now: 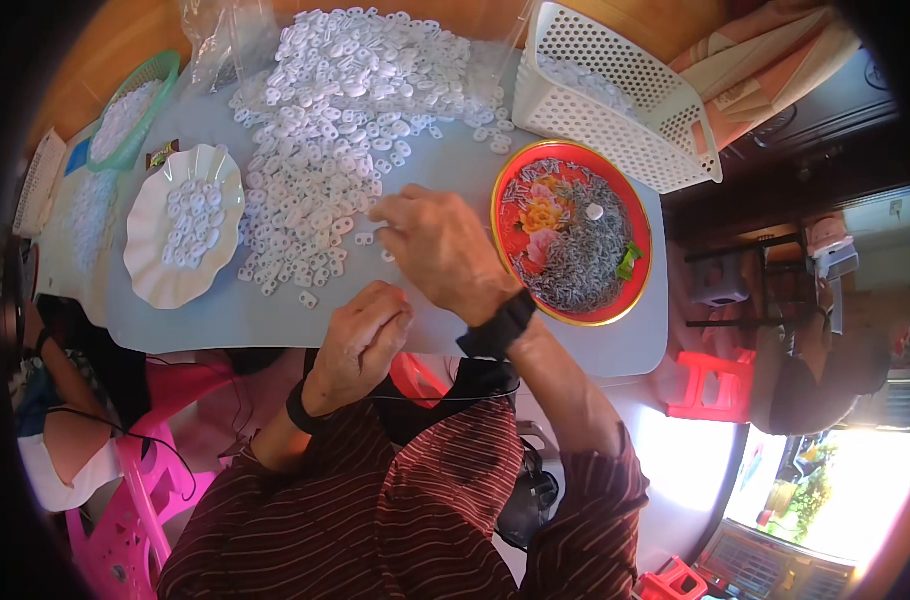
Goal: The person picks up a white plastic piece and a small metal spring by hand, inserts the spring into the piece, and places the assembled unit into a red tray. This process is repeated multiple times, handling one plastic piece and one spring at a time.
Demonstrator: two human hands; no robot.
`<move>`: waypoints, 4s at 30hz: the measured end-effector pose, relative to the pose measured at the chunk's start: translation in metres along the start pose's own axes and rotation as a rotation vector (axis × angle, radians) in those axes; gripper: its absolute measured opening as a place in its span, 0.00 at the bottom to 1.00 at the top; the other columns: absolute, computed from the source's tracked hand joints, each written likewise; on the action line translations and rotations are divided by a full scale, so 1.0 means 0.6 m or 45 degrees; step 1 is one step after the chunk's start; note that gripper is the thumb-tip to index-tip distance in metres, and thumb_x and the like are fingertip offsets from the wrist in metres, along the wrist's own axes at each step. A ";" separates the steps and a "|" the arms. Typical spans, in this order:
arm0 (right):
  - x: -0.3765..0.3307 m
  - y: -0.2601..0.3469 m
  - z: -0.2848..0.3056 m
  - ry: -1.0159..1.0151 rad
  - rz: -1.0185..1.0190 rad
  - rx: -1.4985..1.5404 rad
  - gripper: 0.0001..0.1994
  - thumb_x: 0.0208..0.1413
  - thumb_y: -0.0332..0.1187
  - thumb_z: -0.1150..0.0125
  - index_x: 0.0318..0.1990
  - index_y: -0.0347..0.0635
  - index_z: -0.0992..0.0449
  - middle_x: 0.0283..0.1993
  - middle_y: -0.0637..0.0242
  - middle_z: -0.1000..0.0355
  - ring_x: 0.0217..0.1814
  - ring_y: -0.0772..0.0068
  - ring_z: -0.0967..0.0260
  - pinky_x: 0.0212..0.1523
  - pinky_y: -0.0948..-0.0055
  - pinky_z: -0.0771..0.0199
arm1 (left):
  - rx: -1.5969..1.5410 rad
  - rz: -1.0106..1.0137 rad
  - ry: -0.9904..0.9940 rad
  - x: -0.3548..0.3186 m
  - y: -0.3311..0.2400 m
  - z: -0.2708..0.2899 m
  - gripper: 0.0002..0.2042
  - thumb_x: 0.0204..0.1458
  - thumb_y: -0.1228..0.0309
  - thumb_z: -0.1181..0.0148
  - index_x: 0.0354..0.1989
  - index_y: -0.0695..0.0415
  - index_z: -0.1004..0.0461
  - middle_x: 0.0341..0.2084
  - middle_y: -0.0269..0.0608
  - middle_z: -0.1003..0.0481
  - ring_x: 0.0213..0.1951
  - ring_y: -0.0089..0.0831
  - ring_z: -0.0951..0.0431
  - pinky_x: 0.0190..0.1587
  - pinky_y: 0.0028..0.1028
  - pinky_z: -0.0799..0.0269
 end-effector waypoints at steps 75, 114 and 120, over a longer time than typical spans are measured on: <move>-0.170 0.020 0.004 -0.477 -0.650 1.187 0.05 0.59 0.25 0.44 0.40 0.35 0.26 0.32 0.69 0.26 0.33 0.83 0.30 0.35 0.81 0.28 | 0.069 0.050 -0.094 0.002 -0.024 -0.019 0.03 0.53 0.80 0.48 0.34 0.65 0.32 0.26 0.45 0.31 0.26 0.36 0.30 0.29 0.29 0.34; -0.204 0.011 -0.012 -0.694 -0.603 1.331 0.08 0.62 0.31 0.48 0.37 0.34 0.29 0.32 0.64 0.27 0.22 0.84 0.36 0.25 0.83 0.33 | 0.501 -0.100 -0.200 0.020 -0.023 -0.019 0.05 0.50 0.81 0.49 0.35 0.65 0.31 0.29 0.49 0.30 0.34 0.46 0.30 0.36 0.37 0.33; -0.202 0.013 -0.018 -0.687 -0.575 1.266 0.05 0.61 0.28 0.45 0.37 0.35 0.29 0.28 0.70 0.30 0.24 0.86 0.39 0.27 0.85 0.36 | 0.069 0.150 -0.103 0.010 -0.041 -0.045 0.06 0.56 0.74 0.46 0.35 0.65 0.31 0.27 0.41 0.30 0.24 0.27 0.32 0.28 0.25 0.35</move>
Point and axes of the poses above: each hand's wrist, its own x-axis towards the middle knuckle, its own z-axis out of the back of the hand, y = z × x, the point moved 2 cm from there along x, towards the middle knuckle
